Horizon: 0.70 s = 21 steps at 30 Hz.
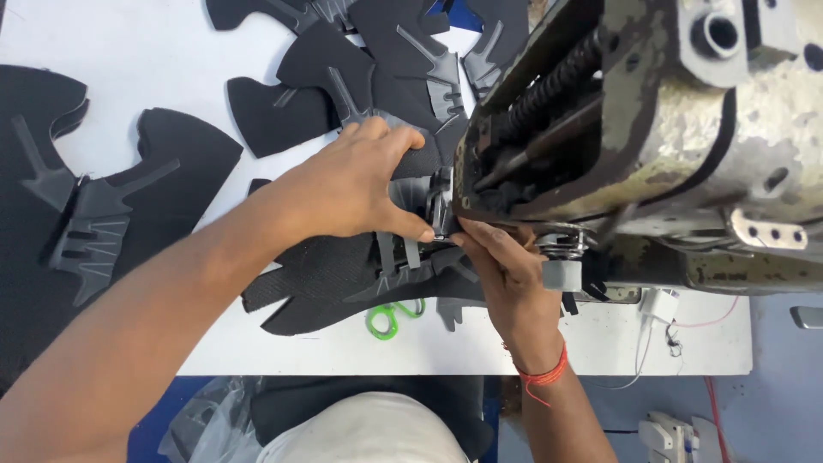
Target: The person aligns black and gray shoe components under a sewing machine needle and stitches them together. They guide the material through the machine, trim excess thread with green scissors, and repeat the process for multiple parts.
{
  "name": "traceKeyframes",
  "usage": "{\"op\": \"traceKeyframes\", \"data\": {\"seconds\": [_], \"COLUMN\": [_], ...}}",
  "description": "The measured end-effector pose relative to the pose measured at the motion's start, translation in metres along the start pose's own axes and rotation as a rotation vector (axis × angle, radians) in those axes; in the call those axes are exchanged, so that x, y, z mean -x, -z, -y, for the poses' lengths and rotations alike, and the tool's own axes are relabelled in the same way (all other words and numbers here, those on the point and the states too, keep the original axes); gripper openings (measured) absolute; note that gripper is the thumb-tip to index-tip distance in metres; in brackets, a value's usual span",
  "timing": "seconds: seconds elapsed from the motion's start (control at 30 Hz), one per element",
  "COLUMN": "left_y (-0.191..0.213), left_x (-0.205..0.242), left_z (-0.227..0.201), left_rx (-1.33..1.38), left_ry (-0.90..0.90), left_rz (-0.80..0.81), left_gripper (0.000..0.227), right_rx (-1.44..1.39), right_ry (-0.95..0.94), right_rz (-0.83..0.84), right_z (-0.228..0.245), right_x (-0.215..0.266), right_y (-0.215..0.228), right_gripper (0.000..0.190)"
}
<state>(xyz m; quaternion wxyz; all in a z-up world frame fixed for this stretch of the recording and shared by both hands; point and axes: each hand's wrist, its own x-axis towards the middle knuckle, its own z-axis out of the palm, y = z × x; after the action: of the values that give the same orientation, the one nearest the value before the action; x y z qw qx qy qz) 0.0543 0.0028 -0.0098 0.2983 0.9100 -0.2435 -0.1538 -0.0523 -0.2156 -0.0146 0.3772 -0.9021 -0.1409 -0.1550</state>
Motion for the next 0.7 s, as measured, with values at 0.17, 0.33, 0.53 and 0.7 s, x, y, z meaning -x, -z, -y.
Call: {"op": "traceKeyframes", "data": {"seconds": [0.17,0.33,0.53,0.7], "left_y": [0.001,0.005,0.008,0.015], "left_x": [0.001,0.007,0.009,0.006], "left_z": [0.001,-0.010,-0.019,-0.021], "left_rx": [0.001,-0.039,-0.134,-0.193], "left_ry": [-0.042,-0.071,-0.166,-0.274], "left_rz": [-0.018,-0.076,-0.185,-0.207], "left_gripper": [0.110,0.108,0.107,0.108], "right_rx": [-0.034,-0.091,-0.233,0.002], "right_ry": [-0.013,-0.051,-0.067,-0.054], "right_rz": [-0.019,-0.009,0.015,-0.116], "right_z": [0.000,-0.014,-0.010,-0.002], "right_x": [-0.002,0.003,0.003,0.007], "right_y": [-0.003,-0.008,-0.009,-0.014], "right_gripper": [0.021,0.020,0.023,0.018]}}
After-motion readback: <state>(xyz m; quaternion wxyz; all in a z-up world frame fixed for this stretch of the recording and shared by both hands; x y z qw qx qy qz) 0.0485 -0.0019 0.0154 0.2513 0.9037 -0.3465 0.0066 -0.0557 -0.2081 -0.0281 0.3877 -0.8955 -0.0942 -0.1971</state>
